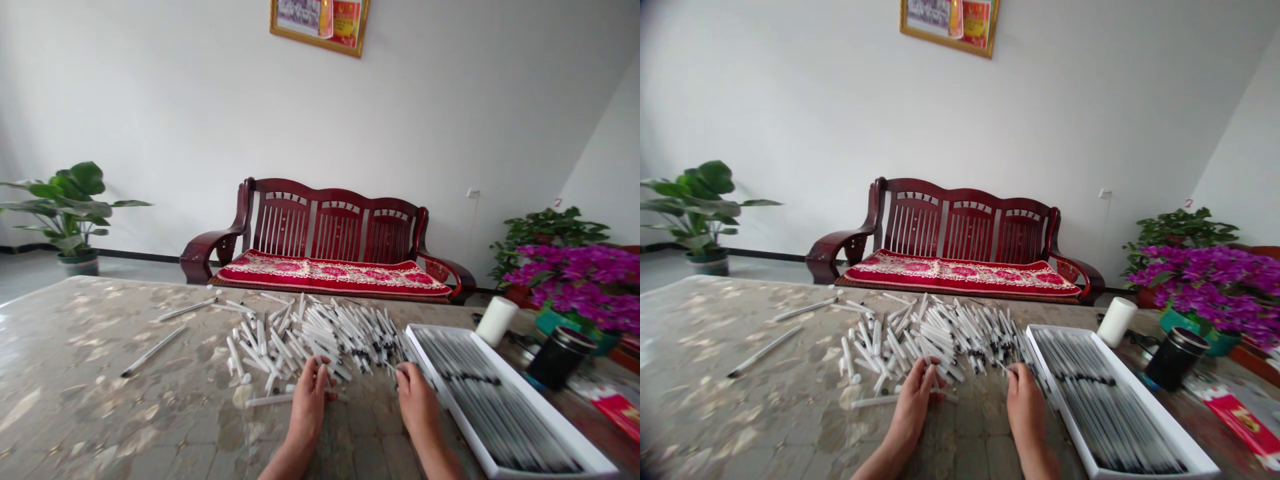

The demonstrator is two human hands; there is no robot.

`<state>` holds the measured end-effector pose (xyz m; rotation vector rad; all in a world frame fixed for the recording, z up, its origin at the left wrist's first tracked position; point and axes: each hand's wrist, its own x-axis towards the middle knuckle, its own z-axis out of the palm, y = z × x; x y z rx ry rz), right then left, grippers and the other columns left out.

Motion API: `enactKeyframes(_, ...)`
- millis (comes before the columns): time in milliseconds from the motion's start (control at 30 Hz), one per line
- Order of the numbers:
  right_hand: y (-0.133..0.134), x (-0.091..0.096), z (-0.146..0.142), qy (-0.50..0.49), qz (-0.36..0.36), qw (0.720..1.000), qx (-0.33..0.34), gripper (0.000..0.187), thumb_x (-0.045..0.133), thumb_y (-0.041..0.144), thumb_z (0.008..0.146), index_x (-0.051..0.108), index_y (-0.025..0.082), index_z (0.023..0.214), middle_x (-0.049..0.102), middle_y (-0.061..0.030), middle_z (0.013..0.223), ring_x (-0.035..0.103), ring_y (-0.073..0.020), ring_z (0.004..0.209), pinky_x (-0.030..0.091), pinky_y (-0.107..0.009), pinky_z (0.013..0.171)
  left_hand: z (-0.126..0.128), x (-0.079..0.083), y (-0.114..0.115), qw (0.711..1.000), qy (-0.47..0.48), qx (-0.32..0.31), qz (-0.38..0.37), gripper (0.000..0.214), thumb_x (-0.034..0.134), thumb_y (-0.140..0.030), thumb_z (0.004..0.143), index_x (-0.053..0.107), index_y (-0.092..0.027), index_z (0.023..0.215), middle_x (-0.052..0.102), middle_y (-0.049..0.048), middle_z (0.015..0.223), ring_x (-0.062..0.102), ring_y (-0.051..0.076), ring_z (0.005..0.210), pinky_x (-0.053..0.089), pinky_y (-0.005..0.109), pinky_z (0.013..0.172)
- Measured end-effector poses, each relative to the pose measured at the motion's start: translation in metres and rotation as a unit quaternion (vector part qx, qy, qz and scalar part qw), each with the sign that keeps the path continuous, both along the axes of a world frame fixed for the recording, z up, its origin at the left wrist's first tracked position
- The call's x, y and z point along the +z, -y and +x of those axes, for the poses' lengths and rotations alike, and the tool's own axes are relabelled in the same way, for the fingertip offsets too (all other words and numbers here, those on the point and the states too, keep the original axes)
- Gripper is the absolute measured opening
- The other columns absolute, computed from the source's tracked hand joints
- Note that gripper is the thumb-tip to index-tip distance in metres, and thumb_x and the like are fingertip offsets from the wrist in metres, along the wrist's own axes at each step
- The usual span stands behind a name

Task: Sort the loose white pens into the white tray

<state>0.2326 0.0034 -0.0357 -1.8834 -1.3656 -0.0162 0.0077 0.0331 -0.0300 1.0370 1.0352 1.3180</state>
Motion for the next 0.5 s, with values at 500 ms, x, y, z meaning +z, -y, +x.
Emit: enactKeyframes(500, 0.003, 0.014, -0.012, -0.304, 0.085, 0.942, 0.116, 0.030, 0.051, 0.053, 0.082, 0.059, 0.026, 0.089, 0.061, 0.0013, 0.064, 0.060, -0.0203, 0.061, 0.050, -0.032, 0.061, -0.013, 0.014, 0.006, 0.881, -0.459, 0.036, 0.112, 0.031, 0.047, -0.020, 0.092, 0.072, -0.026, 0.110, 0.067, 0.0039, 0.095, 0.064, 0.018, 0.093, 0.046, 0.026, 0.081)
